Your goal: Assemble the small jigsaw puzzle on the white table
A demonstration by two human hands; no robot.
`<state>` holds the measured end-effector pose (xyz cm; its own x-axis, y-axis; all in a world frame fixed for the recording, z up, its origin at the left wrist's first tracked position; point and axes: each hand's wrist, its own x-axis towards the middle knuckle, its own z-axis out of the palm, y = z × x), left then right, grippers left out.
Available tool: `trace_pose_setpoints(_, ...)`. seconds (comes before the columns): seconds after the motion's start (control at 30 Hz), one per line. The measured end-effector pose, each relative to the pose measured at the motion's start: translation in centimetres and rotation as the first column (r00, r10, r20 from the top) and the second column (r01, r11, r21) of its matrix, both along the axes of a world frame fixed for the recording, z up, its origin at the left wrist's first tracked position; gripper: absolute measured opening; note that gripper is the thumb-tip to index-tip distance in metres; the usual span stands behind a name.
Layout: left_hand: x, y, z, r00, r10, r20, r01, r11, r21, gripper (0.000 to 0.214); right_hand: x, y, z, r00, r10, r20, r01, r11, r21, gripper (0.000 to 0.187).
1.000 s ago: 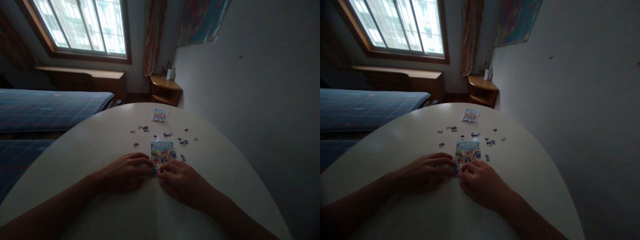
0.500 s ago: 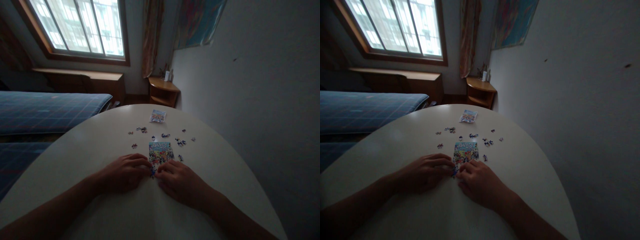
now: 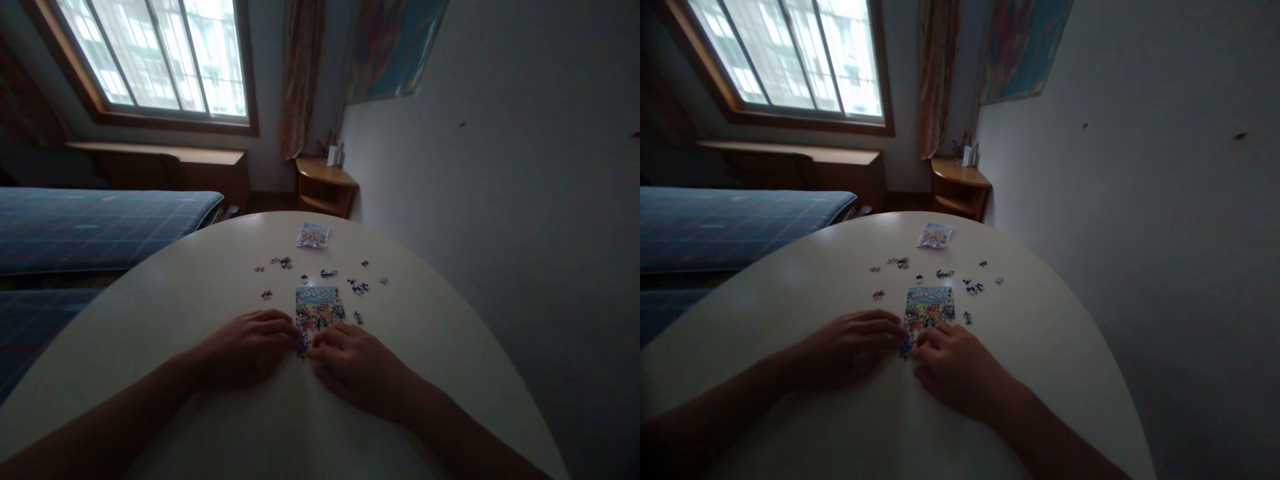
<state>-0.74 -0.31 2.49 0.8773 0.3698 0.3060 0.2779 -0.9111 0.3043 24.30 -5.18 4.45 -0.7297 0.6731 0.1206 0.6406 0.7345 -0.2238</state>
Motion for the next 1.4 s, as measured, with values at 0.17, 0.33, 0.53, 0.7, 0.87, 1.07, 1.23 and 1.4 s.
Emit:
trace_pose_setpoints(0.17,0.00,0.00,-0.19,1.000,0.004,0.002,-0.004,1.000,0.008,0.033,0.07,0.03,-0.21,1.000,0.001,-0.004,-0.001,1.000,0.007,0.021)
trace_pose_setpoints(0.33,-0.07,-0.01,-0.03,1.000,-0.002,0.002,0.002,1.000,-0.003,0.035,-0.01,0.03,-0.13,1.000,-0.003,-0.005,0.003,1.000,-0.002,0.020)
trace_pose_setpoints(0.53,-0.04,-0.03,0.21,1.000,-0.004,-0.004,0.004,1.000,0.004,0.036,-0.03,-0.03,0.12,1.000,0.000,-0.003,0.000,1.000,-0.003,0.019)
trace_pose_setpoints(0.7,0.02,0.00,0.08,1.000,-0.001,0.005,0.001,1.000,0.017,0.035,0.06,-0.03,-0.04,1.000,0.004,-0.007,-0.004,1.000,0.005,0.019)
trace_pose_setpoints(0.87,-0.01,0.03,-0.06,1.000,0.003,-0.014,-0.002,1.000,0.022,0.035,0.02,-0.04,-0.10,1.000,-0.003,0.006,0.003,1.000,0.006,0.020)
trace_pose_setpoints(1.07,-0.01,0.01,-0.01,1.000,0.003,-0.030,-0.002,1.000,0.022,0.036,0.07,-0.07,0.08,1.000,0.001,0.002,-0.001,1.000,-0.003,0.020)
trace_pose_setpoints(1.23,0.02,-0.01,0.00,1.000,0.007,-0.015,-0.007,1.000,0.000,0.035,0.07,-0.07,0.06,1.000,-0.001,0.010,0.001,1.000,0.001,0.019)
trace_pose_setpoints(1.4,-0.09,0.06,-0.19,1.000,0.004,-0.009,-0.004,1.000,-0.001,0.037,0.09,-0.05,-0.06,1.000,0.002,0.010,-0.003,1.000,0.022,0.019)
